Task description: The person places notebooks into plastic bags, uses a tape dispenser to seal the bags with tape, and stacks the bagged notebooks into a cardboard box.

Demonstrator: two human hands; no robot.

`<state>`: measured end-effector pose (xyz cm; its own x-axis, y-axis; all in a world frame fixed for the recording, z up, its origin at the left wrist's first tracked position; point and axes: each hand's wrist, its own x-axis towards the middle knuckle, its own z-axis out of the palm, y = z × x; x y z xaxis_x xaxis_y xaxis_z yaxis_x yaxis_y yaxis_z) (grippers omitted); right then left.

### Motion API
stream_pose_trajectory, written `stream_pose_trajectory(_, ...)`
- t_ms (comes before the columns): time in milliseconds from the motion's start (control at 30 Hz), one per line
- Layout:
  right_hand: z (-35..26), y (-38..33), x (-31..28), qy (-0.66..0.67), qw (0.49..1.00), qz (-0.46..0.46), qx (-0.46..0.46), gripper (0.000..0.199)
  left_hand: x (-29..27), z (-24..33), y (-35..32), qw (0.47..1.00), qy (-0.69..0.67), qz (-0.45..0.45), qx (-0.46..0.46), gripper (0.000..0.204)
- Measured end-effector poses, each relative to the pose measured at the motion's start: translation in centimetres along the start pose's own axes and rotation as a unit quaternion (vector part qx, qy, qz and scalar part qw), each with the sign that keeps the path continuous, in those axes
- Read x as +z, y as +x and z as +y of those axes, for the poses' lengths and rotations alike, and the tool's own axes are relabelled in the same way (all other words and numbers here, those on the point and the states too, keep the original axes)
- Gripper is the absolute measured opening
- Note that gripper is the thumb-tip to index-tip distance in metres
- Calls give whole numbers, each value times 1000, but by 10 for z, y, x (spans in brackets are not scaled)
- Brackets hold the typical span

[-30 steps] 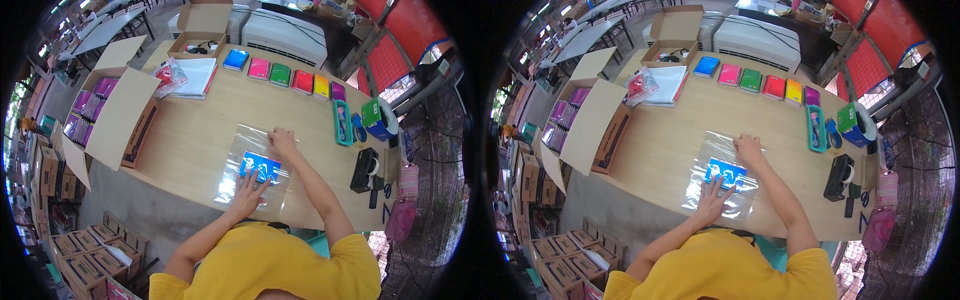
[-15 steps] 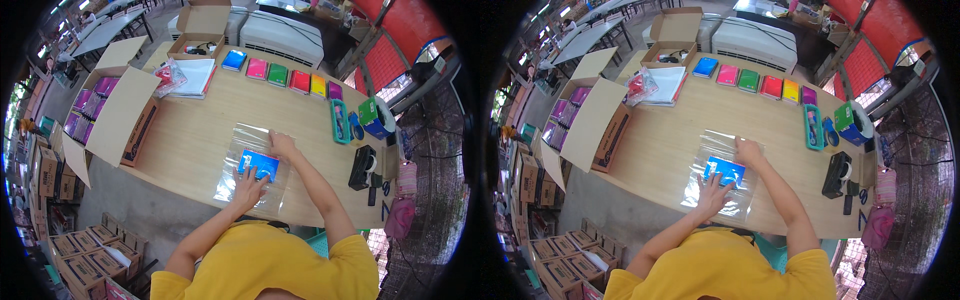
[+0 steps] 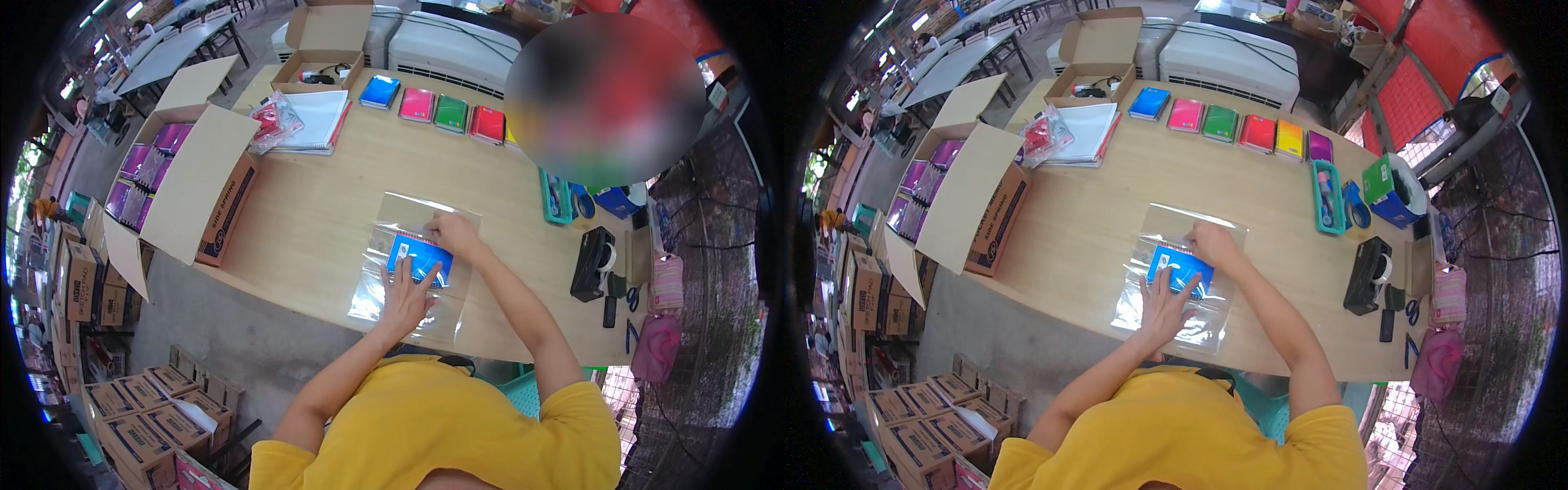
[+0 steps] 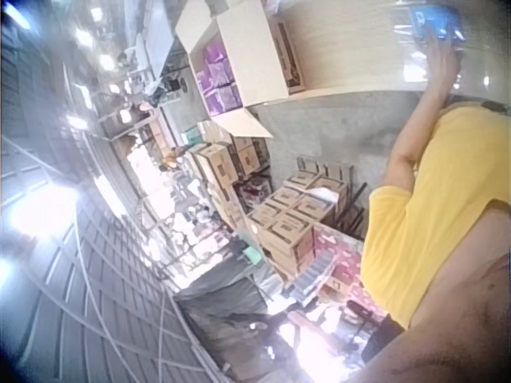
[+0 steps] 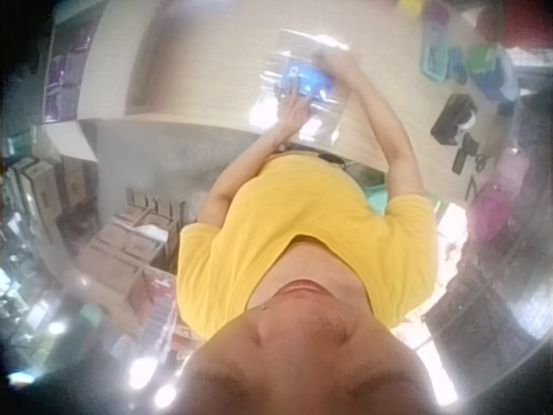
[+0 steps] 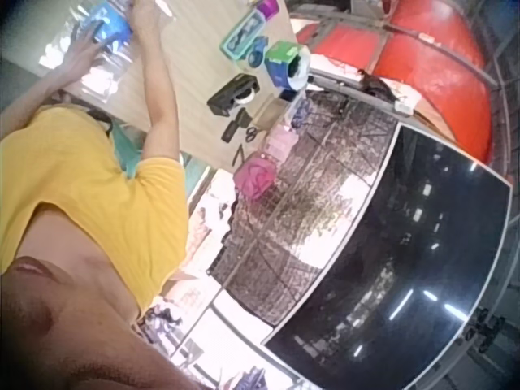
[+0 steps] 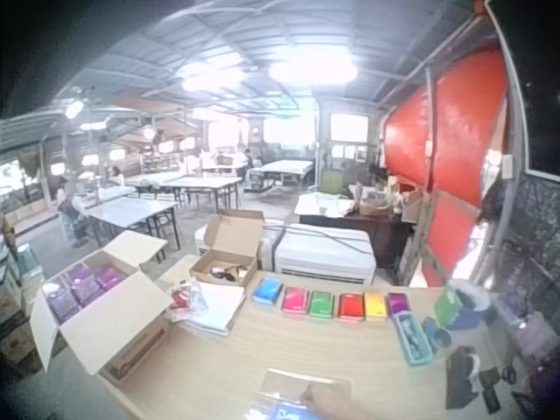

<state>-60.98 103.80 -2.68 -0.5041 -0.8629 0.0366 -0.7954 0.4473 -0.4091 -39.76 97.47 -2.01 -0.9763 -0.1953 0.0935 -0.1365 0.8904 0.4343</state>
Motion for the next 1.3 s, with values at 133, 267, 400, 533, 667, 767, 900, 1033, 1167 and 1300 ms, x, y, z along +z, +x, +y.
stream_pose_trajectory(133,-30,-31,4,4,996,81,-28,25,6,-2,-3,1000,-3,-6,2,67)
stream_pose_trajectory(267,-46,-48,20,-16,990,138,-26,18,15,-4,-3,1000,-7,-13,-6,66)
stream_pose_trajectory(400,-56,-53,29,-28,989,142,2,19,19,-7,-4,1000,-17,-24,-1,70)
stream_pose_trajectory(533,-61,-54,34,-25,990,141,9,17,30,-9,-3,1000,17,-6,0,71)
stream_pose_trajectory(667,-62,-54,36,-31,989,145,10,13,35,-6,5,999,28,-19,-26,76)
stream_pose_trajectory(767,-63,-52,36,-27,988,149,6,10,40,-7,8,998,53,-3,-27,81)
stream_pose_trajectory(900,-63,-52,37,-17,987,158,-1,8,45,-8,11,996,67,-39,-39,79)
stream_pose_trajectory(1033,-68,-53,41,-15,983,180,9,7,53,-12,14,997,66,-15,-41,74)
stream_pose_trajectory(1167,-72,-54,43,-10,985,174,14,6,60,-15,15,998,39,23,-48,73)
stream_pose_trajectory(1300,-72,-57,45,-18,988,154,20,8,59,-13,16,998,13,11,-60,73)
